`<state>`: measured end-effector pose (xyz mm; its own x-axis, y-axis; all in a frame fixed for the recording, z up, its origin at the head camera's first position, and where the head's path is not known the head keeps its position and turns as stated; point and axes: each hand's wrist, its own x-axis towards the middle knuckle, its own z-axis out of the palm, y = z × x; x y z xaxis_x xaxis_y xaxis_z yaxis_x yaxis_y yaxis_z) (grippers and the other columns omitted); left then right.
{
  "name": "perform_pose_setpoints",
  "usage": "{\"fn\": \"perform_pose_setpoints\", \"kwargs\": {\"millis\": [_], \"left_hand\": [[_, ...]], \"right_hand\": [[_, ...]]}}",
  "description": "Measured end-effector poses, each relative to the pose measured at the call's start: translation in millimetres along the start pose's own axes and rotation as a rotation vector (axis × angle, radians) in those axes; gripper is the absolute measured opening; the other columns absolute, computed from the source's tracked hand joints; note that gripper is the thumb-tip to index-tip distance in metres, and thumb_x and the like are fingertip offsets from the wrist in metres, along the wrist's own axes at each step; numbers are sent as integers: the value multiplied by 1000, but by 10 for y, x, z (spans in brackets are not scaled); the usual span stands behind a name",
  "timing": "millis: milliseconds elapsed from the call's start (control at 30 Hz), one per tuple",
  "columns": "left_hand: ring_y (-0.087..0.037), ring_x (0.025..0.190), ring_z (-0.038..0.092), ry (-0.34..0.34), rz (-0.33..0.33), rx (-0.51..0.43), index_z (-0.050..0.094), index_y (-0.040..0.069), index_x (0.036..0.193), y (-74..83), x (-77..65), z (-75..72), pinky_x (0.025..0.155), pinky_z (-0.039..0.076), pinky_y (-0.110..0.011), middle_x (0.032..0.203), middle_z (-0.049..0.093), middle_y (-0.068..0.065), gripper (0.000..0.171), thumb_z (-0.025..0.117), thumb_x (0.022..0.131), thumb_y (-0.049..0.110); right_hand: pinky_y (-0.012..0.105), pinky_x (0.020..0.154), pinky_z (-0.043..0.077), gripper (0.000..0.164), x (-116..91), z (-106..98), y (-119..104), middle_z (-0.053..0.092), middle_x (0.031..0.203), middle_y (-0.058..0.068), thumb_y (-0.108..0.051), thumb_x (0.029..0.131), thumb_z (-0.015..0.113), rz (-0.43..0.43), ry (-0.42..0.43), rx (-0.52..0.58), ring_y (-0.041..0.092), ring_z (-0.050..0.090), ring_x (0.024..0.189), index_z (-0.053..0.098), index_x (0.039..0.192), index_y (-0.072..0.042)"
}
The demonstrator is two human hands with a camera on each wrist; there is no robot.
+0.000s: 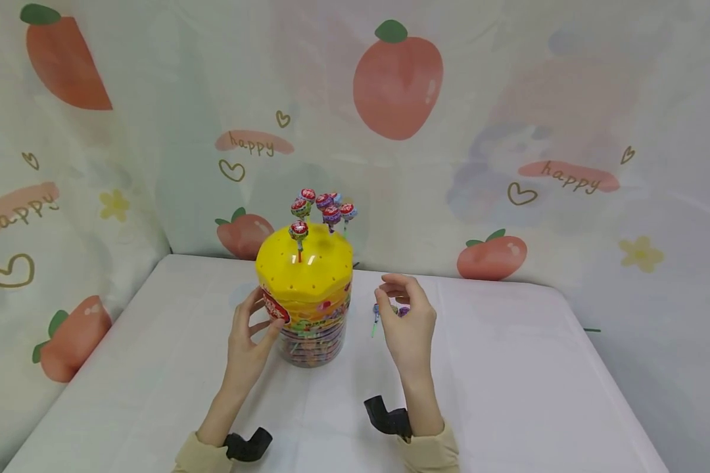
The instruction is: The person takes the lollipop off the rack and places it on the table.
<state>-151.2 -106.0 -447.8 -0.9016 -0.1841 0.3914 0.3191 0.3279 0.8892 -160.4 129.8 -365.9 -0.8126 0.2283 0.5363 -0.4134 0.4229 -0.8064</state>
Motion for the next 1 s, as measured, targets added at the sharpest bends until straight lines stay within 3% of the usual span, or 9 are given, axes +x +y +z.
{"fn": "perform_pose_setpoints", "kwargs": {"millis": [233,533,767,1000], "left_hand": [[-19,131,42,12,45,9,32,25,148,-102,-4,-3,97,50,-47,143,43,-2,70,69,89,24],[-23,132,41,7,19,-14,32,19,149,-63,-3,2,99,48,-50,146,41,-6,74,71,86,17],[-20,131,43,6,34,16,32,22,149,-70,-8,8,97,50,-47,145,41,-4,72,70,88,23],[-20,130,43,6,52,22,32,23,149,-83,-4,5,96,51,-48,145,42,-4,71,69,88,24]], "right_hand": [[13,83,45,20,44,123,-213,69,94,13,-4,86,69,-97,-17,62,5,57,87,67,107,-3],[15,87,46,23,115,236,-356,68,97,15,-3,86,69,-225,-48,98,15,59,91,65,108,1],[16,89,47,26,174,282,-452,68,100,13,-4,86,69,-260,-85,101,20,61,94,64,111,1],[17,88,48,25,215,353,-544,68,100,13,-3,86,69,-238,-109,129,21,62,94,64,110,0]]}}
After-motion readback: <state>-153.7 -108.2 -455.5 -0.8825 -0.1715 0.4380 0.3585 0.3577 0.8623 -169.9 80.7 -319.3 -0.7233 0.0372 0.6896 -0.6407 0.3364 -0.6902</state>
